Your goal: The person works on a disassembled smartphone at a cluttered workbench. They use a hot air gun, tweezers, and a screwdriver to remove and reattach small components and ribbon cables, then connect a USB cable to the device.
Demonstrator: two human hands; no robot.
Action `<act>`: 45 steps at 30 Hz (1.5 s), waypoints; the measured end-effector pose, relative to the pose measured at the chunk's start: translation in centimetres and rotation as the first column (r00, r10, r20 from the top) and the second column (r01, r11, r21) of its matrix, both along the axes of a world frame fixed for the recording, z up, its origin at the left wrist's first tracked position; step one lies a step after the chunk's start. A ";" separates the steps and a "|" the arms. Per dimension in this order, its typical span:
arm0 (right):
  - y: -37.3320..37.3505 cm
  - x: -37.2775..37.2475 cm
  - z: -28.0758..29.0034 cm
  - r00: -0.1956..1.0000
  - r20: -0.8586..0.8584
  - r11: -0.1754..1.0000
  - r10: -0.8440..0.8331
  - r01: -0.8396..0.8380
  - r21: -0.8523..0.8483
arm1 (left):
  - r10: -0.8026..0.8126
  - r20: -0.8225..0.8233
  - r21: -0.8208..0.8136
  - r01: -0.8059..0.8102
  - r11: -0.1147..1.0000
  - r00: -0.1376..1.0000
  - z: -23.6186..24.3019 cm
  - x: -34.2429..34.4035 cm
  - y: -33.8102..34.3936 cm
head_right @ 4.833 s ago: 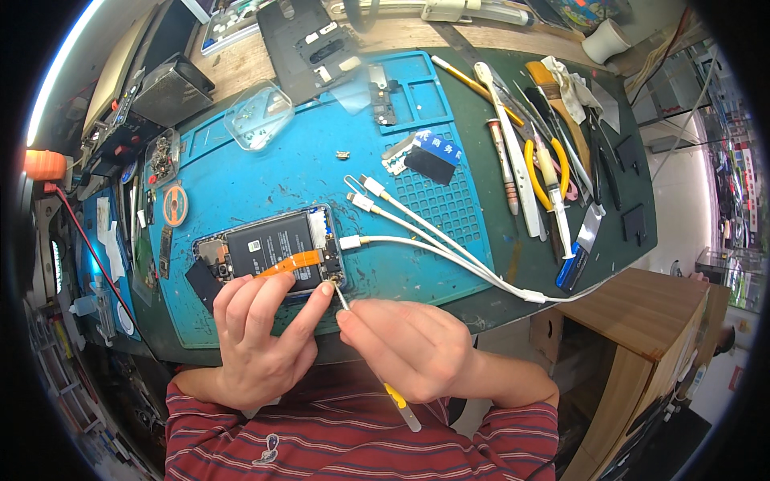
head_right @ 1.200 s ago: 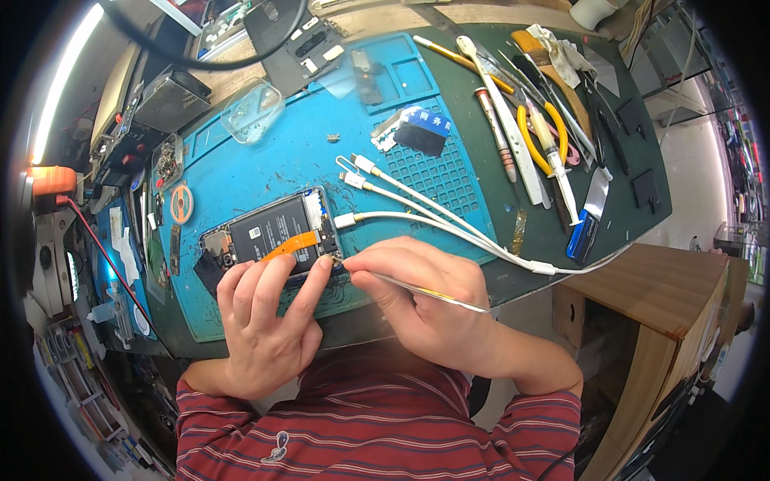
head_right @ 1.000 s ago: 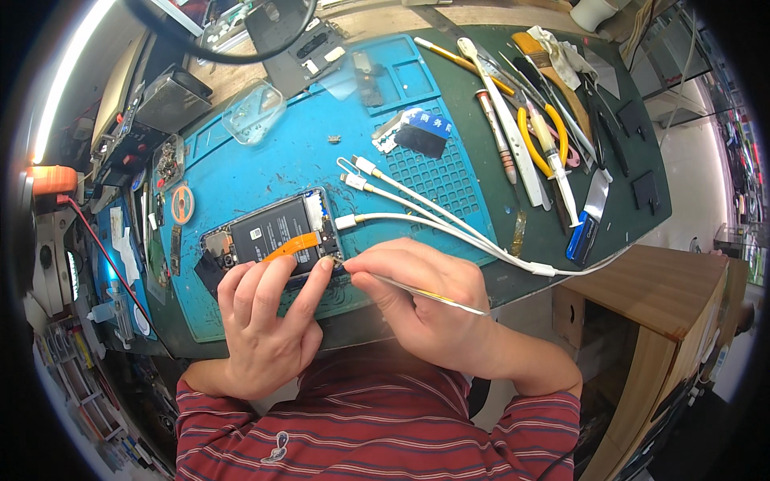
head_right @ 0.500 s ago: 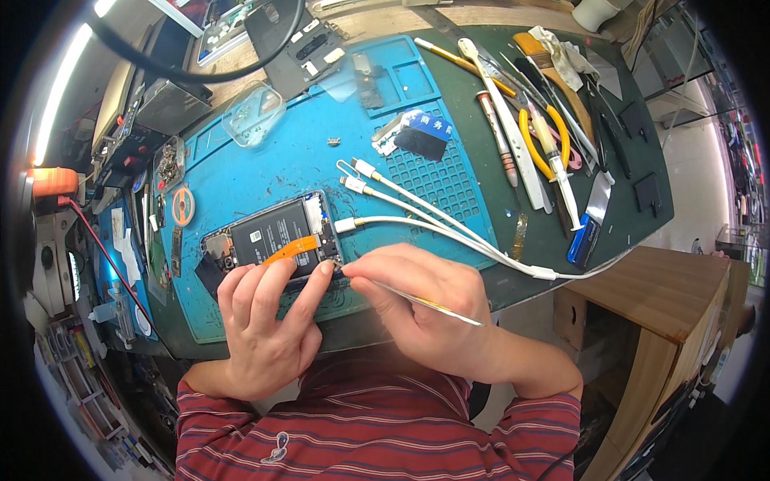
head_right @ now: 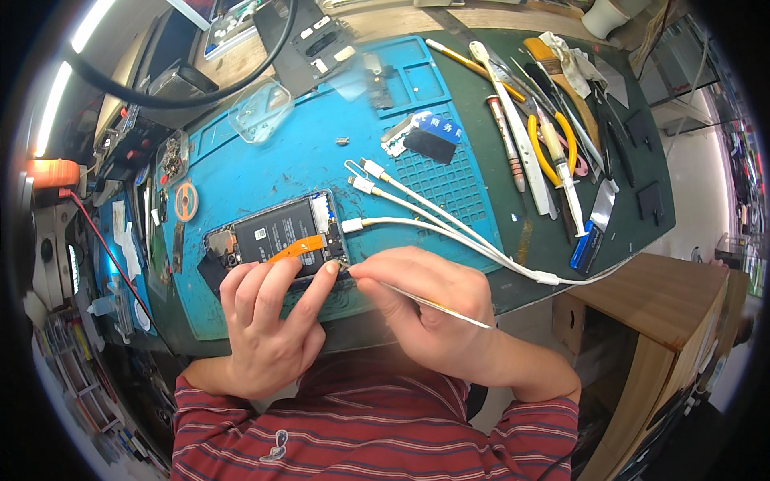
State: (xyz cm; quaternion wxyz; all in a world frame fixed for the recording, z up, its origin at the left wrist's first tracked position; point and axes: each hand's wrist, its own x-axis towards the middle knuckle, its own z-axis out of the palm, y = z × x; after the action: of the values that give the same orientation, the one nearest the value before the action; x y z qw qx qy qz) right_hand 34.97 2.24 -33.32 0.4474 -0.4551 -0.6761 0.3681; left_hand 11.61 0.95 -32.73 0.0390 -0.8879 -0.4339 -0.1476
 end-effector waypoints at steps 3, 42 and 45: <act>-0.2 0.2 -0.1 1.000 0.012 1.000 -0.011 0.011 0.019 | -0.008 0.007 -0.008 0.008 1.000 1.000 0.0 -0.1 0.0; -1.6 0.5 0.1 0.975 -0.207 0.997 -0.082 0.081 -0.012 | -0.010 0.089 0.040 0.006 0.999 0.996 -0.6 -0.1 -0.2; -1.4 2.1 1.6 0.988 -0.133 0.983 -0.075 0.095 0.154 | -0.024 0.130 0.054 0.017 0.998 0.991 -0.9 -0.2 -0.2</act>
State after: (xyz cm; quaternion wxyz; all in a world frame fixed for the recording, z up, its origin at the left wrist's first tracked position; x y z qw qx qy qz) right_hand 37.06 0.81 -31.75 0.5399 -0.4220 -0.6536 0.3213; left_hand 11.36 0.73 -33.58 0.0327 -0.8794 -0.4224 -0.2173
